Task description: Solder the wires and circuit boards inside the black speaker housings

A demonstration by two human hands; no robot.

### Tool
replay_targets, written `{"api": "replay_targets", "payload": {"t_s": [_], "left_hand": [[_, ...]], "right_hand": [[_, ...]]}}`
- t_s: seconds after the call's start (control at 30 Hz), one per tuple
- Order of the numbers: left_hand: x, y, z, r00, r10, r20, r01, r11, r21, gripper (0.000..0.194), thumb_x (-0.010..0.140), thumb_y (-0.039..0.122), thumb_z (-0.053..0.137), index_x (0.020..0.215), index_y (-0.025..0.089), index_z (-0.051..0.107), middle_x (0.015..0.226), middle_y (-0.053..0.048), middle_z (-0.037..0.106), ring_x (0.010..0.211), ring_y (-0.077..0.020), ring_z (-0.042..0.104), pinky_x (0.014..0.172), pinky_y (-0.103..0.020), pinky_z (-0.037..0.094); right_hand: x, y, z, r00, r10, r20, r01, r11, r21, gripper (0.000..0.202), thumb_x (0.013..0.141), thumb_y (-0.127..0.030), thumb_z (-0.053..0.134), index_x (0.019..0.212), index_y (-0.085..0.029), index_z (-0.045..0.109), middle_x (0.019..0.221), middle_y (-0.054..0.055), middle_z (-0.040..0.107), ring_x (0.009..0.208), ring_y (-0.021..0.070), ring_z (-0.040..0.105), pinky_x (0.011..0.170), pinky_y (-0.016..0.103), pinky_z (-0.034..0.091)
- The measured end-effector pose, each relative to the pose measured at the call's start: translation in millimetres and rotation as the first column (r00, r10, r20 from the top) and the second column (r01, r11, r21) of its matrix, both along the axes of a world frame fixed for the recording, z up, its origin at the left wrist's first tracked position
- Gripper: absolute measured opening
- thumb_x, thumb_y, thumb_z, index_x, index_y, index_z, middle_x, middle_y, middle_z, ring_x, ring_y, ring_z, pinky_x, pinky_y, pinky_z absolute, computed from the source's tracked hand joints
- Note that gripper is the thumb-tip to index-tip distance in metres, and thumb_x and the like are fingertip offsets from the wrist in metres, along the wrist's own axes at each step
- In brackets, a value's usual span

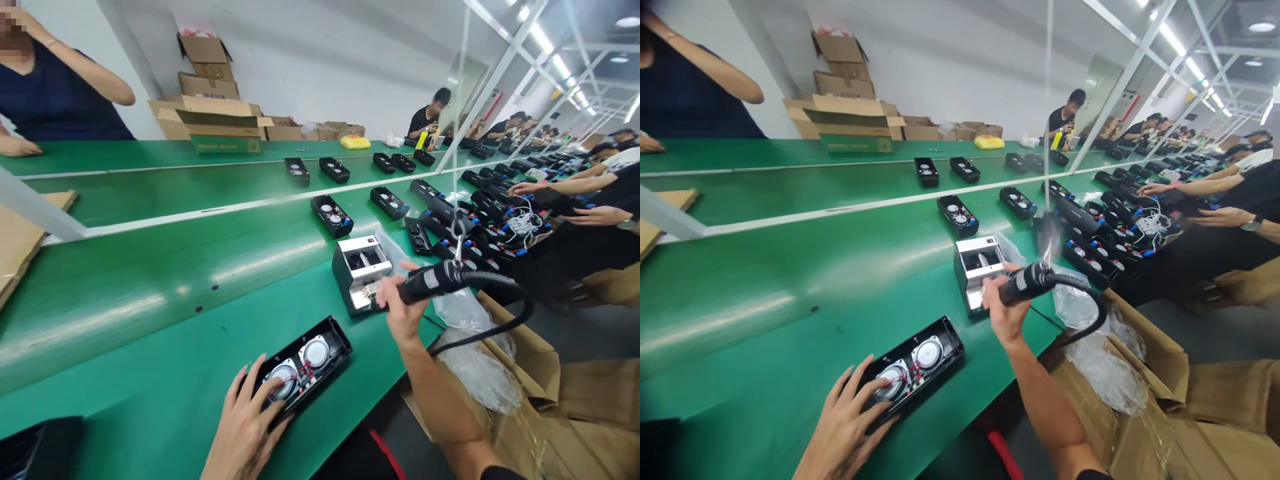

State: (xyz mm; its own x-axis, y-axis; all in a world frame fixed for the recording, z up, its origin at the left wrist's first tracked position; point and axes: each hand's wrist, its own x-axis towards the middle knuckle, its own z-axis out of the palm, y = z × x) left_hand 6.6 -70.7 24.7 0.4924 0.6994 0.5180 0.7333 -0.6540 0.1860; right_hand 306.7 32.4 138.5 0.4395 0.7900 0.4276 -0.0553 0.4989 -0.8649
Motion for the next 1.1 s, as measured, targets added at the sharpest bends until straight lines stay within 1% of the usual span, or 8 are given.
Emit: {"api": "replay_targets", "payload": {"t_s": [0.07, 0.13, 0.3, 0.43, 0.57, 0.7, 0.83, 1.1], "left_hand": [[-8, -4, 6.7, 0.999, -0.022, -0.025, 0.023, 0.999, 0.047, 0.004, 0.093, 0.025, 0.072, 0.093, 0.028, 0.075, 0.119, -0.006, 0.076, 0.162, -0.0374, 0.032, 0.133, -0.062, 0.023], [-9, -6, 15.7, 0.999, -0.03, -0.041, 0.033, 0.996, 0.084, 0.004, 0.094, 0.026, 0.073, 0.098, 0.026, 0.074, 0.12, -0.008, 0.076, 0.165, -0.0375, 0.025, 0.135, -0.064, 0.018], [12, -2, 25.7, 0.999, 0.023, -0.04, -0.019, 0.993, 0.118, 0.014, 0.098, 0.032, 0.073, 0.108, 0.021, 0.071, 0.113, -0.01, 0.079, 0.158, -0.0401, 0.04, 0.133, -0.067, 0.021], [38, 0, 22.9, 0.994, 0.081, -0.068, -0.078, 0.996, 0.049, 0.021, 0.104, 0.04, 0.064, 0.108, 0.02, 0.069, 0.107, -0.009, 0.079, 0.14, -0.0387, 0.061, 0.132, -0.065, 0.025], [59, -3, 25.2, 0.987, 0.142, -0.073, -0.144, 0.989, -0.028, 0.023, 0.109, 0.04, 0.055, 0.103, 0.021, 0.067, 0.096, -0.007, 0.078, 0.13, -0.0366, 0.067, 0.13, -0.062, 0.028], [66, -2, 26.8, 0.984, 0.163, -0.076, -0.168, 0.984, -0.06, 0.027, 0.111, 0.036, 0.05, 0.094, 0.023, 0.065, 0.087, -0.003, 0.076, 0.122, -0.0314, 0.072, 0.131, -0.056, 0.026], [64, -1, 27.1, 0.984, 0.156, -0.087, -0.16, 0.986, -0.051, 0.026, 0.112, 0.034, 0.05, 0.093, 0.022, 0.065, 0.09, -0.002, 0.076, 0.115, -0.0273, 0.073, 0.13, -0.052, 0.027], [65, -2, 29.1, 0.987, 0.152, -0.055, -0.155, 0.986, -0.054, 0.022, 0.111, 0.031, 0.052, 0.096, 0.021, 0.065, 0.086, -0.001, 0.075, 0.113, -0.0275, 0.073, 0.129, -0.052, 0.028]], "right_hand": [[22, 22, 1.6, 0.993, -0.102, 0.067, 0.101, 0.995, 0.007, 0.035, 0.093, -0.03, 0.077, 0.117, -0.026, 0.052, 0.055, -0.014, 0.056, 0.045, 0.0122, 0.052, 0.056, 0.03, 0.049], [33, 38, -2.6, 0.987, -0.119, 0.107, 0.12, 0.993, -0.001, 0.03, 0.091, -0.03, 0.076, 0.11, -0.025, 0.053, 0.055, -0.013, 0.057, 0.043, 0.0117, 0.052, 0.054, 0.029, 0.048], [37, 49, -14.3, 0.982, -0.001, 0.188, 0.029, 0.989, -0.146, 0.03, 0.083, -0.035, 0.082, 0.096, -0.023, 0.058, 0.053, -0.011, 0.055, 0.043, 0.0118, 0.049, 0.049, 0.029, 0.045], [37, 29, -17.0, 0.959, 0.236, 0.156, -0.179, 0.933, -0.312, 0.039, 0.079, -0.039, 0.088, 0.101, -0.022, 0.062, 0.052, -0.01, 0.055, 0.04, 0.0118, 0.048, 0.042, 0.028, 0.041], [20, -9, -17.0, 0.931, 0.36, -0.067, -0.366, 0.908, -0.203, 0.043, 0.088, -0.041, 0.083, 0.117, -0.025, 0.056, 0.053, -0.014, 0.05, 0.035, 0.0104, 0.043, 0.039, 0.026, 0.038], [-16, -39, -18.1, 0.894, 0.409, -0.184, -0.424, 0.904, -0.053, 0.034, 0.095, -0.041, 0.077, 0.116, -0.03, 0.052, 0.057, -0.014, 0.046, 0.035, 0.0097, 0.04, 0.037, 0.025, 0.038], [-46, -48, -29.1, 0.856, 0.488, -0.17, -0.493, 0.87, 0.01, 0.033, 0.098, -0.037, 0.076, 0.12, -0.032, 0.051, 0.062, -0.013, 0.052, 0.036, 0.0087, 0.043, 0.036, 0.023, 0.038], [-57, -47, -43.9, 0.855, 0.515, -0.062, -0.517, 0.856, -0.025, 0.03, 0.101, -0.034, 0.071, 0.124, -0.031, 0.053, 0.061, -0.013, 0.052, 0.04, 0.0093, 0.046, 0.043, 0.024, 0.044]]}}
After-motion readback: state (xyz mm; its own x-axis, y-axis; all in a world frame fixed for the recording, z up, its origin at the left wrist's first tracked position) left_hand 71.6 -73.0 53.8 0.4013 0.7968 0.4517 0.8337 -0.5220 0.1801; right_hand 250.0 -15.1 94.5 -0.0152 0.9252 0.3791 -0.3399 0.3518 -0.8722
